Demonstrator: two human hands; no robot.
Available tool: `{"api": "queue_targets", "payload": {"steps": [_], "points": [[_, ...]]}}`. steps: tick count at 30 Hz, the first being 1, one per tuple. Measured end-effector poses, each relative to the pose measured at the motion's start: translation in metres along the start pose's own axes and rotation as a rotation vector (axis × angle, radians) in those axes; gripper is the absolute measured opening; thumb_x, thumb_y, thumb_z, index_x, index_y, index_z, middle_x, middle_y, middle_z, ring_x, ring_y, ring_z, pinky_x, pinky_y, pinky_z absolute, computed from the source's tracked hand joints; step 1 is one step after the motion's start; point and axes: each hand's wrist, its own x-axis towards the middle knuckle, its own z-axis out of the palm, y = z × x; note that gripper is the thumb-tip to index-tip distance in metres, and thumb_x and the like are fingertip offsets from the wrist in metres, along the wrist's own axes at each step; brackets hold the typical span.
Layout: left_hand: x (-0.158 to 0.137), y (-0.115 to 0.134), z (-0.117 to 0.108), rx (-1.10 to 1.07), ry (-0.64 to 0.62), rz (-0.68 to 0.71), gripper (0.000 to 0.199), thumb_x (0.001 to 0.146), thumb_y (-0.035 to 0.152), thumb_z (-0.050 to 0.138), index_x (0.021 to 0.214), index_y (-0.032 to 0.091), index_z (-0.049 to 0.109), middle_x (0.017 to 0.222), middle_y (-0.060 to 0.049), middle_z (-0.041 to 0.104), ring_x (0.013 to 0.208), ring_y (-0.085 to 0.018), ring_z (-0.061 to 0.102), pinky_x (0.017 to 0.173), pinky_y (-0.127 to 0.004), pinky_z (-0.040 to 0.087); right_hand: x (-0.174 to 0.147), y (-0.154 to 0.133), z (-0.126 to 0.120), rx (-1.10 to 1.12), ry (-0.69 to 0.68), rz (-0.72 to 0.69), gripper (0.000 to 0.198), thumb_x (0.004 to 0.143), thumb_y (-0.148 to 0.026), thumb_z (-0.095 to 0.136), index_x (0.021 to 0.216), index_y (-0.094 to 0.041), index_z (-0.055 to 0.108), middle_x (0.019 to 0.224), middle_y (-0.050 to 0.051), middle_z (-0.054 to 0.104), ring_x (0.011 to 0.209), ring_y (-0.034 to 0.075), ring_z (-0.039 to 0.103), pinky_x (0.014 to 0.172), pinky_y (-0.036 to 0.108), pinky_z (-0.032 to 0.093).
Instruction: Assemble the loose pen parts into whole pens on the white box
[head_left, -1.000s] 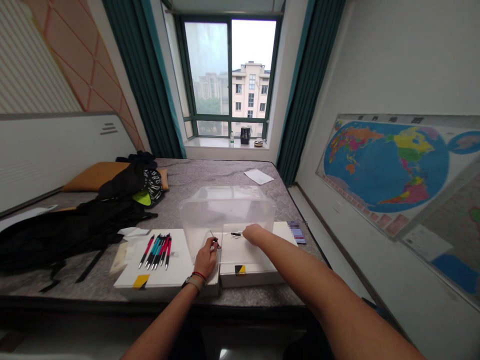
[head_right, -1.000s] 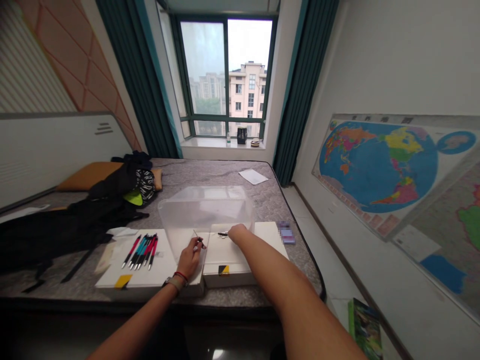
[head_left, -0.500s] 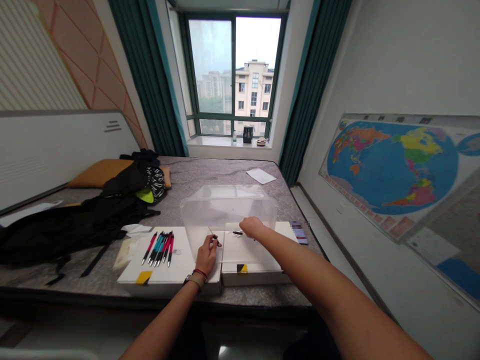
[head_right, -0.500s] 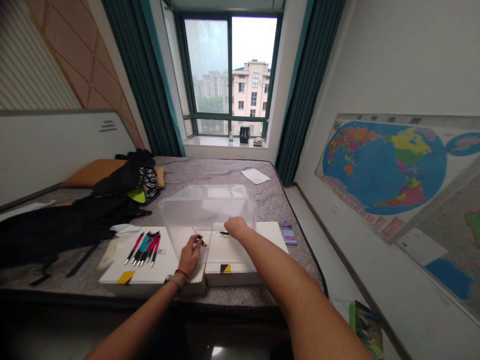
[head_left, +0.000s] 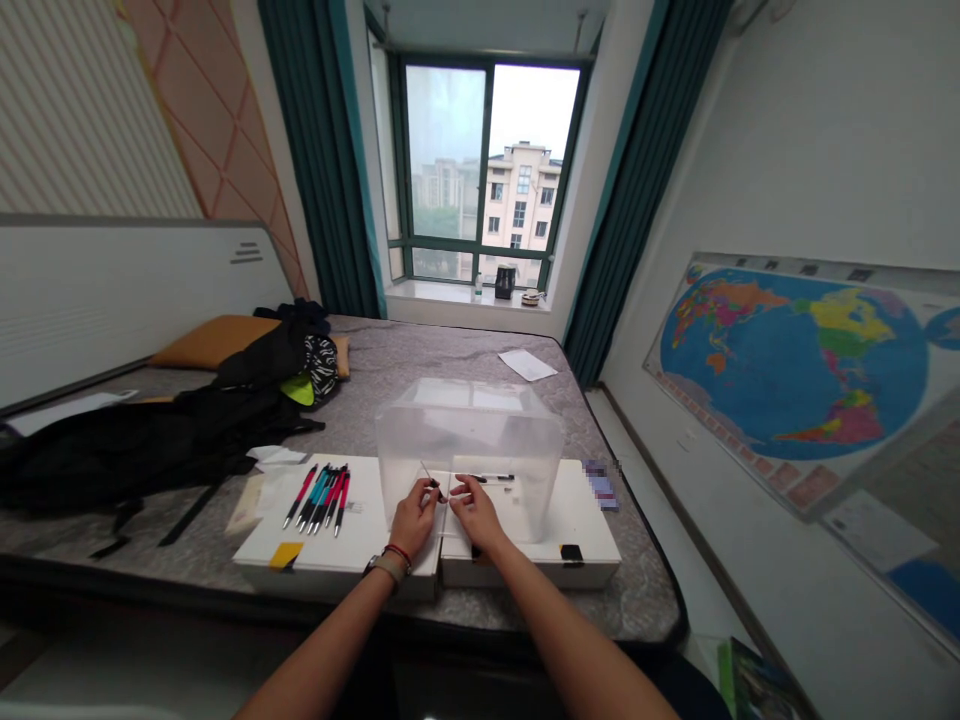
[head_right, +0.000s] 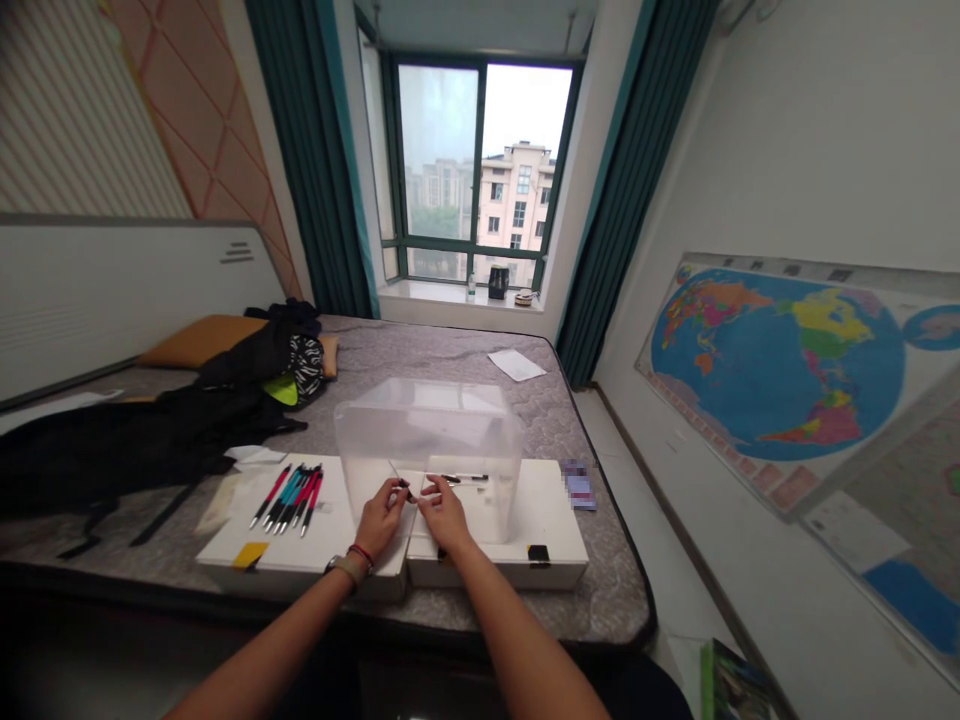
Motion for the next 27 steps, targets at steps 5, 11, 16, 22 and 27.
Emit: {"api": "queue_targets", "payload": {"steps": [5,11,16,22,27], "points": [[0.000,0.001,0.001,-0.012,-0.001,-0.010,0.023,0.087,0.040,0.045,0.099,0.022,0.053,0.084,-0.002,0.071,0.081,-0.019,0.068,0.074,-0.028,0.049,0.003,0.010,-0.005,0.127,-0.035,0.074,0.034,0.073,-0.030,0.062,0.105,-0.018,0.059,0.088,0.004,0.065,0.068,0.013,0.062,0.064,0.027,0.050],[-0.001,0.006,0.003,0.013,-0.020,-0.011,0.023,0.087,0.041,0.046,0.097,0.022,0.054,0.082,-0.002,0.072,0.080,-0.019,0.068,0.074,-0.028,0.049,0.006,0.016,-0.007,0.251,-0.005,0.143,0.024,0.069,-0.028,0.063,0.090,-0.015,0.061,0.067,0.000,0.061,0.055,0.012,0.061,0.052,0.022,0.046],[0.000,0.005,0.004,0.055,-0.029,-0.026,0.024,0.087,0.041,0.045,0.099,0.022,0.052,0.082,-0.002,0.071,0.077,-0.018,0.068,0.074,-0.028,0.049,0.004,0.017,-0.006,0.173,-0.006,0.115,0.016,0.071,-0.026,0.061,0.083,-0.015,0.064,0.064,0.000,0.063,0.051,0.011,0.059,0.051,0.021,0.046],[0.000,0.003,0.007,0.079,-0.028,-0.034,0.025,0.086,0.042,0.046,0.099,0.022,0.052,0.079,-0.002,0.071,0.075,-0.019,0.068,0.071,-0.028,0.048,0.005,0.021,-0.007,0.202,0.001,0.151,0.017,0.075,-0.030,0.057,0.082,-0.015,0.062,0.065,0.002,0.064,0.050,0.010,0.058,0.049,0.021,0.046],[-0.001,0.004,0.007,0.113,-0.008,-0.037,0.024,0.086,0.042,0.046,0.100,0.022,0.050,0.075,0.000,0.069,0.070,-0.018,0.066,0.070,-0.027,0.047,0.003,0.021,-0.007,0.211,0.006,0.152,0.017,0.075,-0.031,0.056,0.081,-0.015,0.061,0.063,0.002,0.064,0.049,0.010,0.057,0.048,0.020,0.045]]}}
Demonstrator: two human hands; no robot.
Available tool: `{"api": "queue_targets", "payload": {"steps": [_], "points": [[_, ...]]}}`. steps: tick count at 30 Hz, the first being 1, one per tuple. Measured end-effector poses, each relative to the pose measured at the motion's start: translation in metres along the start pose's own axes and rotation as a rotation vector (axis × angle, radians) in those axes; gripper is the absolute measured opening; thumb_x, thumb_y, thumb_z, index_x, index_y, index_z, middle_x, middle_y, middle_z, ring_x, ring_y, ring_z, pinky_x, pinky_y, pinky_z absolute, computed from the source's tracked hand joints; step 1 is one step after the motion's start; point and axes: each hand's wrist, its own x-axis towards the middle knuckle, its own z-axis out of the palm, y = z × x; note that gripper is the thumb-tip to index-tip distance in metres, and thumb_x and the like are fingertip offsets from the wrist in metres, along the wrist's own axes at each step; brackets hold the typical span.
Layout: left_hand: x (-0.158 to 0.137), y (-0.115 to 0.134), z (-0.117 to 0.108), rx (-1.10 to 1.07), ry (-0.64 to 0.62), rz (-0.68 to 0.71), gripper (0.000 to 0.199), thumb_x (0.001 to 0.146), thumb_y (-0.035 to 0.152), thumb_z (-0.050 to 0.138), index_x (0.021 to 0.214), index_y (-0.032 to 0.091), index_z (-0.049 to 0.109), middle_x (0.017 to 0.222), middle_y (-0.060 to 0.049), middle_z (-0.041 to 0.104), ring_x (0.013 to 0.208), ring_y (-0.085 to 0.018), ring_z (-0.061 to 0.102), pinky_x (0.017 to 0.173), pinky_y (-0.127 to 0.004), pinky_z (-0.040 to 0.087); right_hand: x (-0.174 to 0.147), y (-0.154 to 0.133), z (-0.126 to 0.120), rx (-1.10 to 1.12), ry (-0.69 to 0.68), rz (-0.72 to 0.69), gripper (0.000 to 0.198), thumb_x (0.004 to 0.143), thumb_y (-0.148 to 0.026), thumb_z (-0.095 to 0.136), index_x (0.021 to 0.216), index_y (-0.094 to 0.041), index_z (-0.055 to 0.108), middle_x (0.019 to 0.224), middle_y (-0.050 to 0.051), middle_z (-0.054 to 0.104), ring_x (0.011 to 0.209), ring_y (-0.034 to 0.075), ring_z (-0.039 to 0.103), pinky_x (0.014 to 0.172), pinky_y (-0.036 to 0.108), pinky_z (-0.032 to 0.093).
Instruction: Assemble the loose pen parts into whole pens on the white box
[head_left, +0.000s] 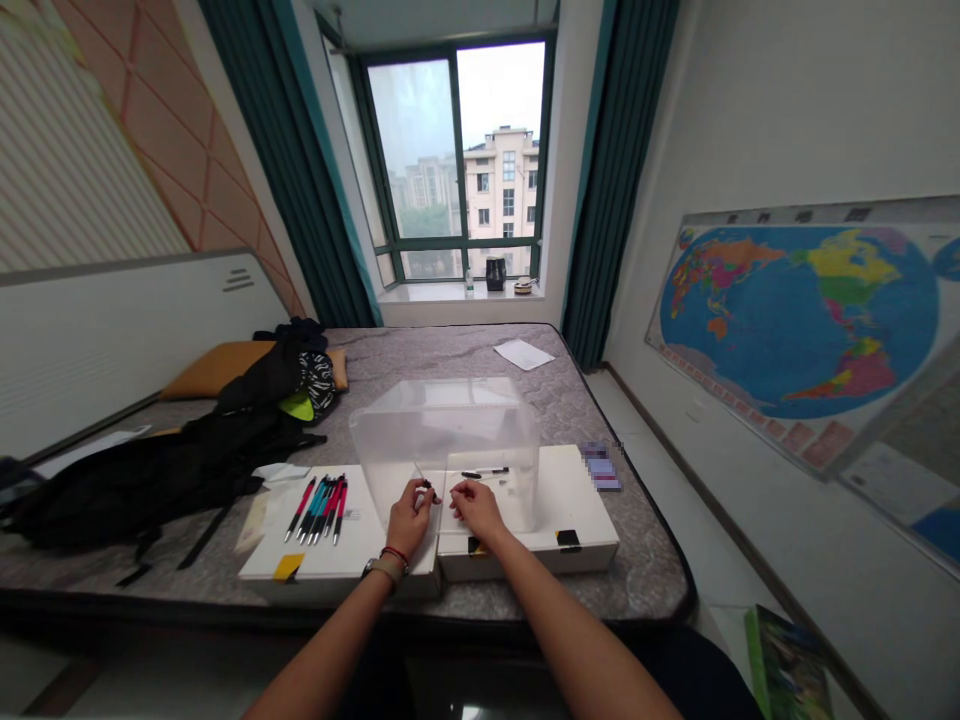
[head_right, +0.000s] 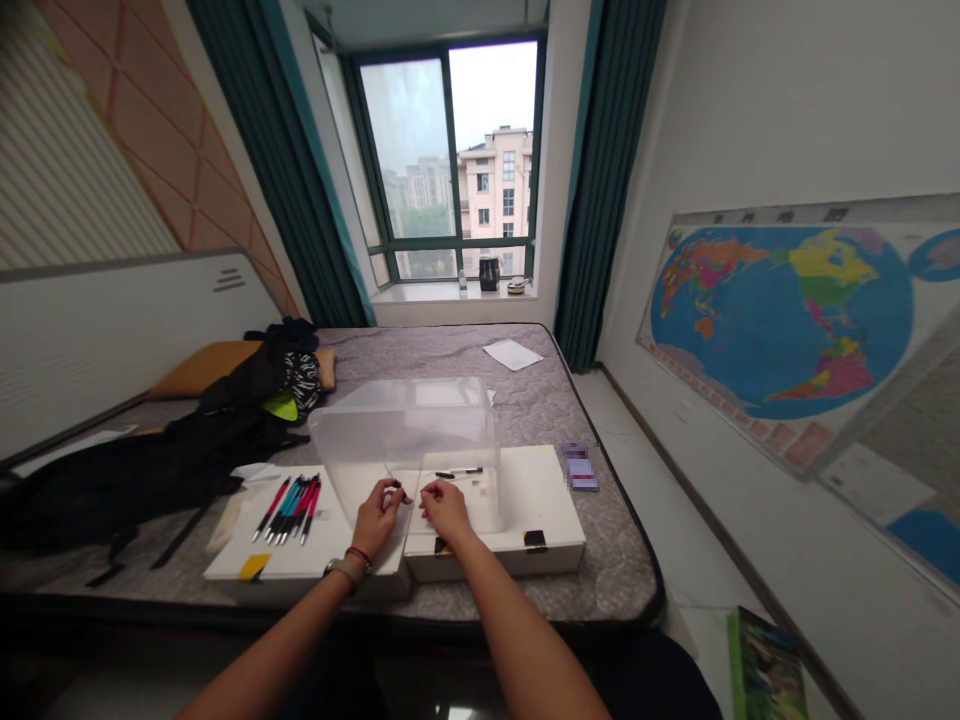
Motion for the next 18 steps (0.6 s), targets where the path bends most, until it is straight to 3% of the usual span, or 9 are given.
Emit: {"api": "queue_targets", "payload": {"steps": [11,15,18], "points": [[-0.001,0.007,-0.005,-0.005,-0.011,0.024,0.019,0.087,0.038,0.044,0.098,0.023,0.049,0.077,0.000,0.070,0.074,-0.019,0.067,0.068,-0.027,0.046,-0.001,-0.010,0.001,-0.015,0.000,0.040,0.017,0.076,-0.032,0.054,0.080,-0.015,0.058,0.062,0.002,0.063,0.047,0.011,0.055,0.046,0.022,0.043],[-0.001,0.003,-0.006,0.001,-0.023,0.032,0.019,0.087,0.038,0.044,0.098,0.024,0.050,0.076,-0.001,0.070,0.075,-0.020,0.067,0.068,-0.028,0.046,0.012,-0.030,-0.002,-0.469,-0.165,-0.051,0.012,0.080,-0.022,0.051,0.083,-0.017,0.062,0.070,0.003,0.066,0.059,0.014,0.061,0.059,0.025,0.047],[0.000,0.002,-0.007,-0.020,-0.030,0.038,0.018,0.087,0.037,0.043,0.098,0.024,0.050,0.077,-0.001,0.070,0.077,-0.020,0.067,0.071,-0.028,0.046,0.029,-0.057,-0.007,-0.972,-0.145,-0.253,0.016,0.080,-0.013,0.051,0.089,-0.017,0.064,0.090,0.008,0.067,0.086,0.018,0.062,0.076,0.027,0.045]]}}
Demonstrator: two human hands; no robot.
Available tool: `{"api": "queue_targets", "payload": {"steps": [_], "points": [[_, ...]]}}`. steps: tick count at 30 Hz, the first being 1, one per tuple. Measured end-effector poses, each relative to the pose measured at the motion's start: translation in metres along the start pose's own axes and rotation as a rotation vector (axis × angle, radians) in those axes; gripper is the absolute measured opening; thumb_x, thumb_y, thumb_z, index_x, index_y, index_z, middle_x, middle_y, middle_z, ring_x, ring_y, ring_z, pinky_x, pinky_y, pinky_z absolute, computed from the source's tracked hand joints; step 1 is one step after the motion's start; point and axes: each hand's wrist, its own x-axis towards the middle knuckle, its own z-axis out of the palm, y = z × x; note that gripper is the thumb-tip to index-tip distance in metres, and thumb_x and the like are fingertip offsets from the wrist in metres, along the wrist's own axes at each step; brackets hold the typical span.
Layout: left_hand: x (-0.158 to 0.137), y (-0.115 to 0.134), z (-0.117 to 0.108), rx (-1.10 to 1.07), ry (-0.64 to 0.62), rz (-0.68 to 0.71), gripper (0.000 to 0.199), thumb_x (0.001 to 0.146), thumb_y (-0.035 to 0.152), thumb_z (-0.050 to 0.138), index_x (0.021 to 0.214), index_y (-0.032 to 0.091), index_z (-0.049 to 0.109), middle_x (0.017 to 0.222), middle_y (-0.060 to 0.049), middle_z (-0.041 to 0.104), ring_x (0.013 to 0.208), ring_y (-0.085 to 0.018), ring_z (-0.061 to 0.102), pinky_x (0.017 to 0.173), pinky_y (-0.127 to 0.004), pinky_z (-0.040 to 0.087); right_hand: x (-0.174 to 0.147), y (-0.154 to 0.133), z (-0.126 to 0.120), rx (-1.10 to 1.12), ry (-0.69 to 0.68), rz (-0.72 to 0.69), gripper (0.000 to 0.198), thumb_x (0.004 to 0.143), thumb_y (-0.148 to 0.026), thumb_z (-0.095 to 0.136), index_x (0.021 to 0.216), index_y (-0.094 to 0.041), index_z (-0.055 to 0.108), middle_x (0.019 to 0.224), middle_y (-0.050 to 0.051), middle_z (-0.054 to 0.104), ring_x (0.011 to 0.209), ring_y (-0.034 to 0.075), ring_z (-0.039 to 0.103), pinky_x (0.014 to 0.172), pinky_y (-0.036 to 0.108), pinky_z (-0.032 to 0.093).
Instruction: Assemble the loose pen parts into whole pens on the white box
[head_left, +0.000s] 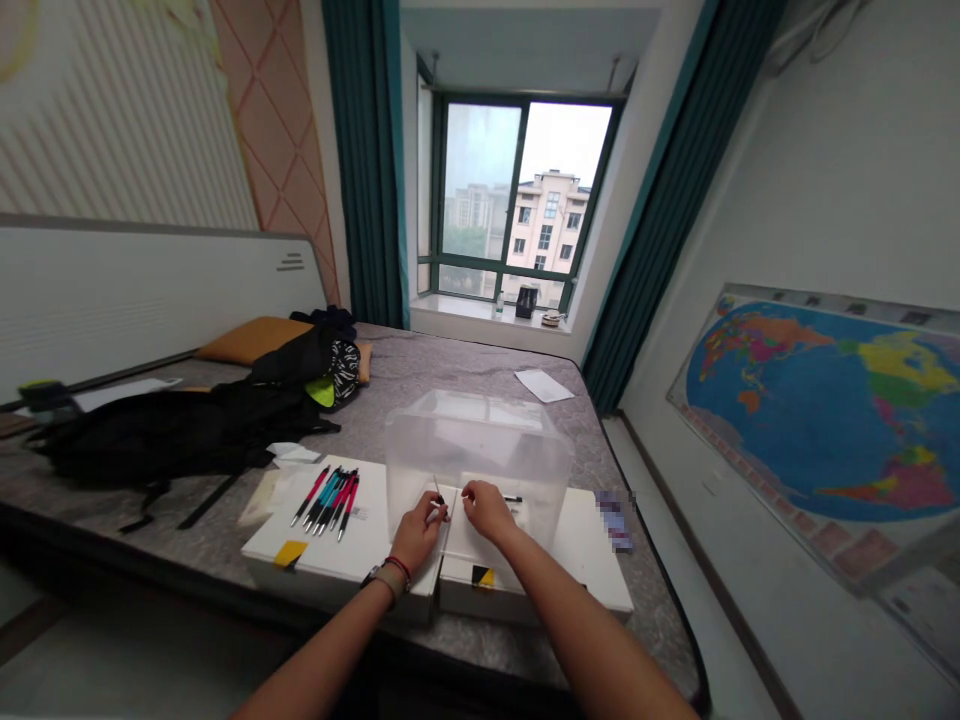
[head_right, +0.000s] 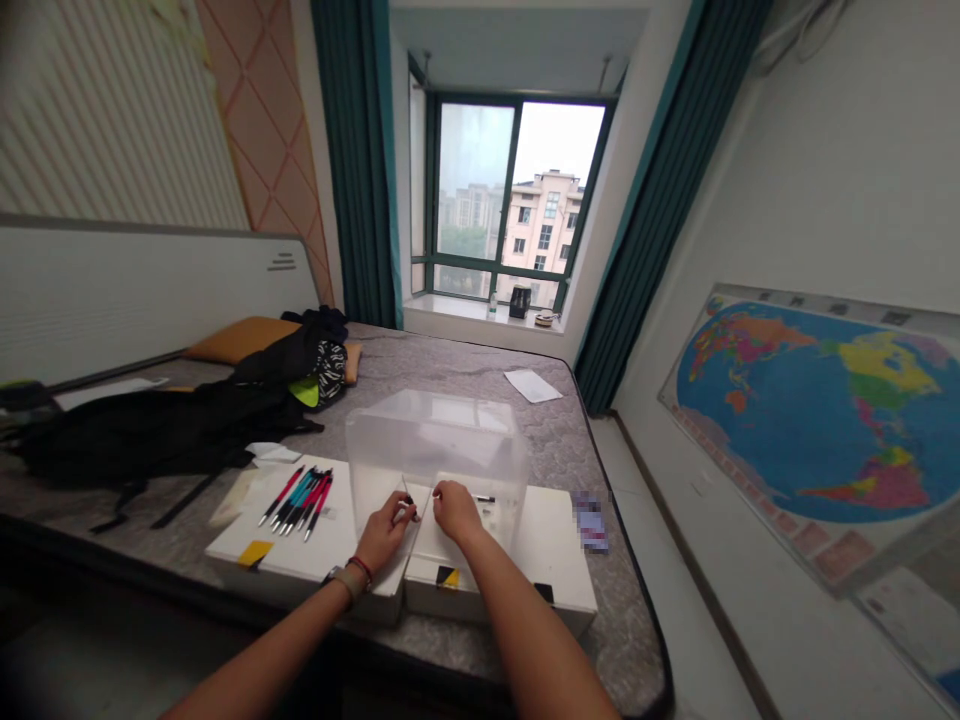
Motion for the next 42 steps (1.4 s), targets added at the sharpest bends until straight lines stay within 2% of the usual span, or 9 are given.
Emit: {"api": "queue_targets", "payload": {"steps": [2,4,6,9,18,24,28,36,42], "points": [[0.000,-0.001,0.000,-0.007,-0.001,0.002,0.017,0.087,0.036,0.042,0.098,0.024,0.050,0.077,-0.001,0.070,0.078,-0.021,0.067,0.071,-0.028,0.045,0.012,-0.004,-0.015,-0.301,-0.042,-0.081,0.021,0.081,-0.008,0.048,0.093,-0.015,0.064,0.096,0.011,0.066,0.091,0.020,0.060,0.078,0.028,0.044],[0.000,-0.003,-0.001,-0.010,-0.008,0.010,0.017,0.087,0.034,0.042,0.099,0.025,0.050,0.078,-0.001,0.070,0.079,-0.021,0.067,0.071,-0.028,0.045,0.020,-0.007,-0.023,-0.513,-0.145,-0.204,0.022,0.083,-0.005,0.046,0.093,-0.013,0.064,0.096,0.013,0.065,0.093,0.021,0.059,0.077,0.030,0.045],[0.000,-0.005,-0.001,-0.014,-0.022,0.025,0.016,0.088,0.033,0.042,0.100,0.025,0.050,0.081,-0.002,0.070,0.080,-0.022,0.067,0.071,-0.028,0.045,0.025,-0.009,-0.024,-0.638,-0.216,-0.301,0.021,0.085,-0.006,0.045,0.092,-0.011,0.064,0.094,0.015,0.065,0.094,0.023,0.058,0.076,0.031,0.045],[0.000,-0.007,-0.001,-0.022,-0.027,0.030,0.017,0.087,0.032,0.043,0.102,0.026,0.050,0.083,-0.003,0.070,0.082,-0.022,0.067,0.072,-0.028,0.045,0.029,-0.012,-0.017,-0.719,-0.239,-0.317,0.021,0.086,-0.006,0.045,0.093,-0.010,0.065,0.092,0.016,0.065,0.091,0.023,0.059,0.073,0.032,0.046],[-0.003,-0.005,-0.004,-0.083,0.081,0.103,0.023,0.091,0.031,0.038,0.106,0.022,0.052,0.091,-0.006,0.065,0.086,-0.020,0.062,0.080,-0.031,0.047,0.026,-0.017,0.000,-0.766,-0.208,-0.314,0.020,0.087,-0.008,0.047,0.090,-0.010,0.067,0.091,0.017,0.065,0.094,0.026,0.056,0.073,0.035,0.044],[-0.006,0.002,-0.006,0.030,0.031,0.273,0.020,0.090,0.028,0.041,0.097,0.020,0.058,0.090,-0.007,0.061,0.089,-0.021,0.056,0.084,-0.035,0.044,0.027,-0.019,0.007,-0.787,-0.179,-0.306,0.022,0.088,-0.011,0.046,0.095,-0.009,0.066,0.095,0.019,0.063,0.093,0.026,0.055,0.074,0.037,0.044],[-0.007,0.005,-0.008,0.043,0.023,0.347,0.020,0.090,0.026,0.042,0.101,0.020,0.058,0.095,-0.008,0.060,0.096,-0.022,0.053,0.089,-0.038,0.041,0.029,-0.019,0.006,-0.774,-0.208,-0.319,0.022,0.088,-0.010,0.045,0.095,-0.010,0.066,0.096,0.019,0.063,0.093,0.026,0.056,0.073,0.036,0.043],[-0.006,0.009,-0.009,-0.039,-0.024,0.354,0.022,0.092,0.028,0.040,0.103,0.019,0.057,0.097,-0.009,0.059,0.097,-0.021,0.053,0.090,-0.039,0.042,0.031,-0.010,0.004,-0.730,-0.235,-0.316,0.021,0.087,-0.008,0.045,0.093,-0.007,0.065,0.092,0.019,0.064,0.090,0.027,0.058,0.070,0.035,0.044],[0.005,0.024,-0.016,-0.115,-0.011,0.397,0.020,0.092,0.025,0.040,0.104,0.019,0.054,0.100,-0.010,0.058,0.099,-0.021,0.053,0.090,-0.038,0.043,0.029,-0.006,-0.009,-0.622,-0.196,-0.307,0.020,0.087,-0.008,0.043,0.097,-0.011,0.060,0.093,0.016,0.064,0.089,0.024,0.057,0.072,0.032,0.043]]}}
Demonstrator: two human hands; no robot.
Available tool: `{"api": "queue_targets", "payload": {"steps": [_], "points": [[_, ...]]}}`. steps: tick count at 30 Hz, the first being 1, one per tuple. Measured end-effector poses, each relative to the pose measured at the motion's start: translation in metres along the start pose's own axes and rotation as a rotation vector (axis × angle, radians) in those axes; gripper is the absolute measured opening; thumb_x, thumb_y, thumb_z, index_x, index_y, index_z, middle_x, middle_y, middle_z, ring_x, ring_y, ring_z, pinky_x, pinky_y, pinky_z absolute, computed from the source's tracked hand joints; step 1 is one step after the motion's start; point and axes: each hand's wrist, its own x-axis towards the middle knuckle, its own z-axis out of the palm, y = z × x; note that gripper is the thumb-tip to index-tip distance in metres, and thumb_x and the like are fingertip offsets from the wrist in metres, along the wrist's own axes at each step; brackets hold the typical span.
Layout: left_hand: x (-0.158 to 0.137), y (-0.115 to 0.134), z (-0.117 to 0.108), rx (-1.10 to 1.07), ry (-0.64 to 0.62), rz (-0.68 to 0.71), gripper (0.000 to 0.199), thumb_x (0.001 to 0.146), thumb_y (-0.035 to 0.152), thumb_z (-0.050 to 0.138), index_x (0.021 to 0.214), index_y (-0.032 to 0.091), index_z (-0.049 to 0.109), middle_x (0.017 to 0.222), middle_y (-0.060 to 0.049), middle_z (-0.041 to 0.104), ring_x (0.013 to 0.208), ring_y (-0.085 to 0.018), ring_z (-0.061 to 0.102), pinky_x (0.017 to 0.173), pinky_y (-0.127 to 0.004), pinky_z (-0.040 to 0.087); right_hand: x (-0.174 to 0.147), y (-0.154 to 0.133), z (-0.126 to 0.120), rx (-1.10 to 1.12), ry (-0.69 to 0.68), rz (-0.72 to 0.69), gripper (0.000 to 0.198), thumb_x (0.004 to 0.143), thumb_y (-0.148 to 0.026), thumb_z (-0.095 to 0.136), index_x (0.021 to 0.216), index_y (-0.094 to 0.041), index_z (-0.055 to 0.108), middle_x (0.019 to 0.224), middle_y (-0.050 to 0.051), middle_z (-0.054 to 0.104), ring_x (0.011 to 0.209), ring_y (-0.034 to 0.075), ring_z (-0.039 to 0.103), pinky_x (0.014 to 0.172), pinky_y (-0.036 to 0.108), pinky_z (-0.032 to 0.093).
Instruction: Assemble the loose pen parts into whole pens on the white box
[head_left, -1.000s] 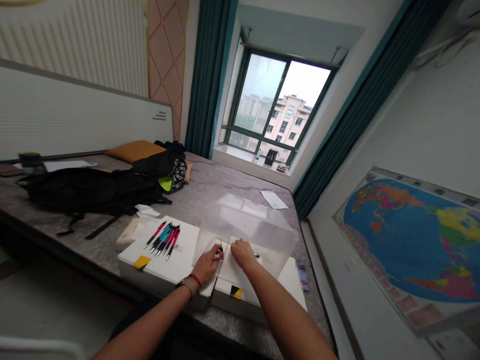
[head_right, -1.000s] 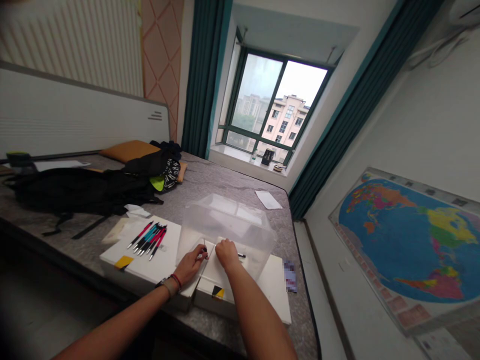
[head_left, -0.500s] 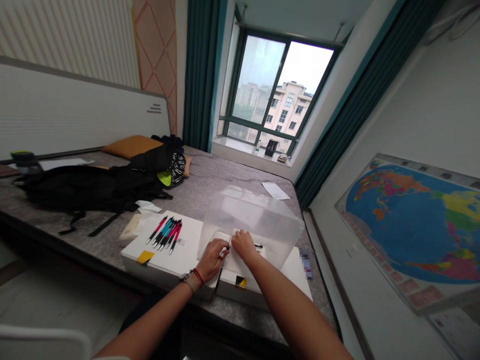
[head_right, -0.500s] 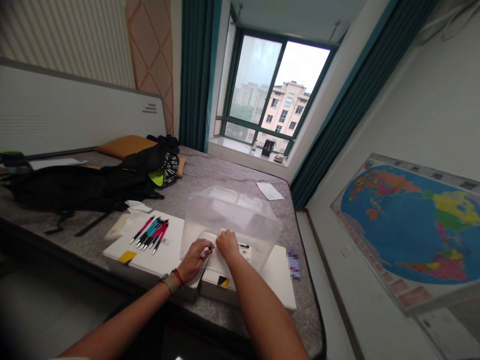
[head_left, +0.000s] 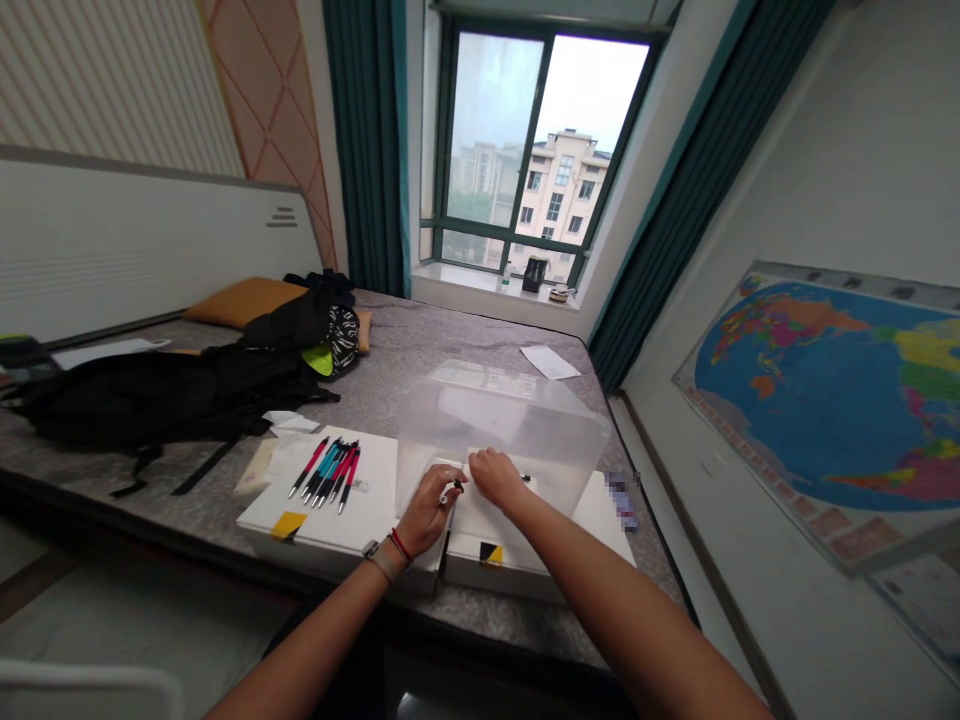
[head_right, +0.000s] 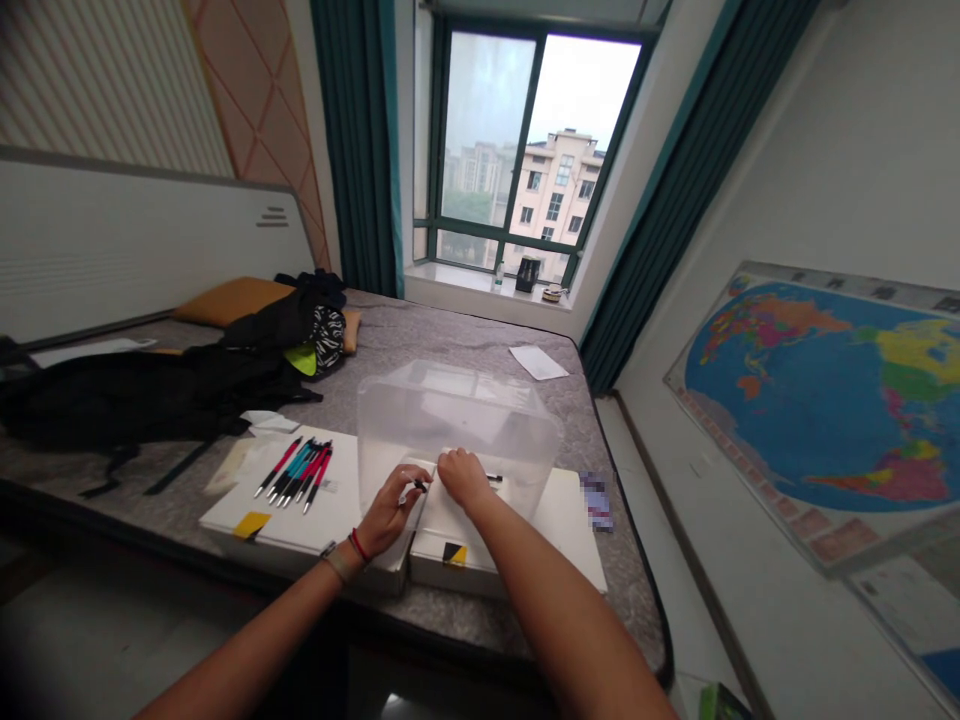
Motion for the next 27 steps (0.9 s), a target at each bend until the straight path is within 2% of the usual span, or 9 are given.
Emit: {"api": "queue_targets", "payload": {"steps": [6,9,14,18,22,24,27], "points": [[0.016,0.009,-0.004,-0.005,0.006,0.103,0.015,0.092,0.023,0.040,0.102,0.020,0.050,0.105,-0.010,0.058,0.102,-0.021,0.052,0.092,-0.042,0.043,-0.036,0.002,0.006,0.270,0.095,0.222,0.025,0.087,-0.013,0.045,0.106,-0.017,0.059,0.100,0.009,0.060,0.090,0.019,0.057,0.078,0.026,0.042],[0.019,0.013,-0.004,0.012,-0.018,0.139,0.014,0.092,0.024,0.041,0.103,0.021,0.049,0.105,-0.011,0.058,0.102,-0.021,0.052,0.092,-0.044,0.043,-0.055,-0.001,0.018,0.457,0.180,0.237,0.032,0.086,-0.013,0.044,0.114,-0.019,0.059,0.102,0.008,0.058,0.091,0.017,0.057,0.082,0.025,0.042],[0.023,0.015,-0.002,0.018,-0.018,0.146,0.013,0.092,0.021,0.040,0.102,0.020,0.049,0.104,-0.010,0.057,0.102,-0.021,0.051,0.091,-0.043,0.043,-0.070,-0.004,0.028,0.762,0.360,0.310,0.028,0.084,-0.013,0.046,0.100,-0.018,0.068,0.090,0.007,0.061,0.085,0.017,0.058,0.083,0.027,0.044],[0.024,0.008,0.003,0.048,-0.011,0.081,0.013,0.092,0.021,0.040,0.101,0.020,0.049,0.102,-0.009,0.056,0.100,-0.020,0.052,0.090,-0.041,0.043,-0.076,-0.009,0.016,1.016,0.467,0.336,0.025,0.084,-0.022,0.050,0.102,-0.020,0.068,0.082,0.004,0.061,0.072,0.015,0.058,0.069,0.027,0.049],[0.019,-0.006,0.015,0.101,0.029,-0.028,0.016,0.092,0.021,0.039,0.101,0.019,0.051,0.099,-0.007,0.055,0.098,-0.019,0.052,0.088,-0.038,0.043,-0.082,-0.019,-0.007,1.270,0.471,0.277,0.023,0.083,-0.029,0.056,0.103,-0.019,0.064,0.076,0.001,0.061,0.062,0.012,0.058,0.055,0.023,0.049],[0.015,-0.010,0.021,0.130,0.026,-0.054,0.016,0.091,0.021,0.039,0.100,0.020,0.053,0.097,-0.007,0.056,0.095,-0.019,0.052,0.086,-0.037,0.043,-0.083,-0.026,-0.019,1.291,0.487,0.254,0.018,0.083,-0.029,0.057,0.095,-0.019,0.065,0.076,0.001,0.062,0.063,0.012,0.059,0.055,0.022,0.049],[0.010,-0.011,0.025,0.152,0.004,-0.056,0.017,0.089,0.019,0.040,0.100,0.019,0.053,0.095,-0.007,0.057,0.094,-0.020,0.052,0.085,-0.038,0.043,-0.083,-0.033,-0.035,1.163,0.539,0.206,0.013,0.083,-0.026,0.057,0.086,-0.020,0.068,0.081,0.003,0.062,0.070,0.013,0.060,0.058,0.022,0.050]]}}
